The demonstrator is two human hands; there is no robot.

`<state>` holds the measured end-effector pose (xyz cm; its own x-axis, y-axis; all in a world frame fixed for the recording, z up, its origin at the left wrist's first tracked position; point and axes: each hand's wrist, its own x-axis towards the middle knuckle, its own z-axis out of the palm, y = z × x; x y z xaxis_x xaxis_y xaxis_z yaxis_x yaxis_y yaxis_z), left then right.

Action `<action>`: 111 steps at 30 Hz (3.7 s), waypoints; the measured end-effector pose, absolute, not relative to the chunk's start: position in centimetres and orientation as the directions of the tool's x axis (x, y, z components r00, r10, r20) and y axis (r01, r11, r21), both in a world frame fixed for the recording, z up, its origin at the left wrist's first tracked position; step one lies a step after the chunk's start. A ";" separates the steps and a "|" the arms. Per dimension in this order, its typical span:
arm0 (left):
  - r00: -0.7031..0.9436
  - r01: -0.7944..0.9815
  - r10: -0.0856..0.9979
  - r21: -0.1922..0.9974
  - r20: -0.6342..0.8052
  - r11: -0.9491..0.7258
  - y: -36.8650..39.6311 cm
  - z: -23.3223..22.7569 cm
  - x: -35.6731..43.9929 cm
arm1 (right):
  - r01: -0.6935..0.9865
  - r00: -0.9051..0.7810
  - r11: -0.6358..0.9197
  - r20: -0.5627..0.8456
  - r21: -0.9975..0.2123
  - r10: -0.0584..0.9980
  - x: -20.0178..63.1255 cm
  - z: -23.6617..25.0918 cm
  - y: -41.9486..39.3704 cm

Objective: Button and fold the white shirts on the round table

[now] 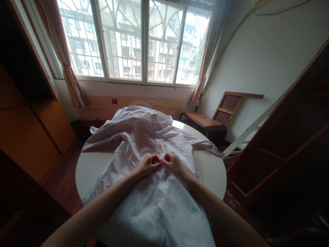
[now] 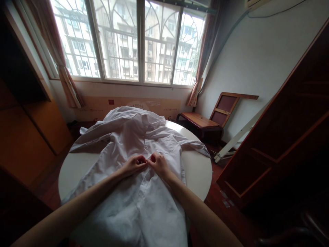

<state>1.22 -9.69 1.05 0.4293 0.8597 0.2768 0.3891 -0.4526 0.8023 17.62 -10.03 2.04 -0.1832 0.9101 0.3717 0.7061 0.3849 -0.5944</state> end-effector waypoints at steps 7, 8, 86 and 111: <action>0.419 0.383 0.860 0.801 0.293 -0.460 -9.4 0.7 1.1 | 0.564 -0.275 0.380 0.268 -0.733 0.923 17.6 1.9 -10.0; 0.419 0.391 0.859 0.796 0.293 -0.462 -9.4 0.8 1.1 | 0.566 -0.276 0.377 0.263 -0.733 0.925 17.6 2.0 -10.0; 0.469 0.374 0.847 0.812 0.251 -0.448 -8.5 0.2 0.5 | 0.714 -0.315 0.400 0.246 -0.575 0.917 18.1 2.1 -10.1; 0.474 0.399 0.847 0.798 0.242 -0.452 -8.9 0.6 0.5 | 0.609 -0.346 0.348 0.155 -0.713 0.925 18.3 3.0 -10.2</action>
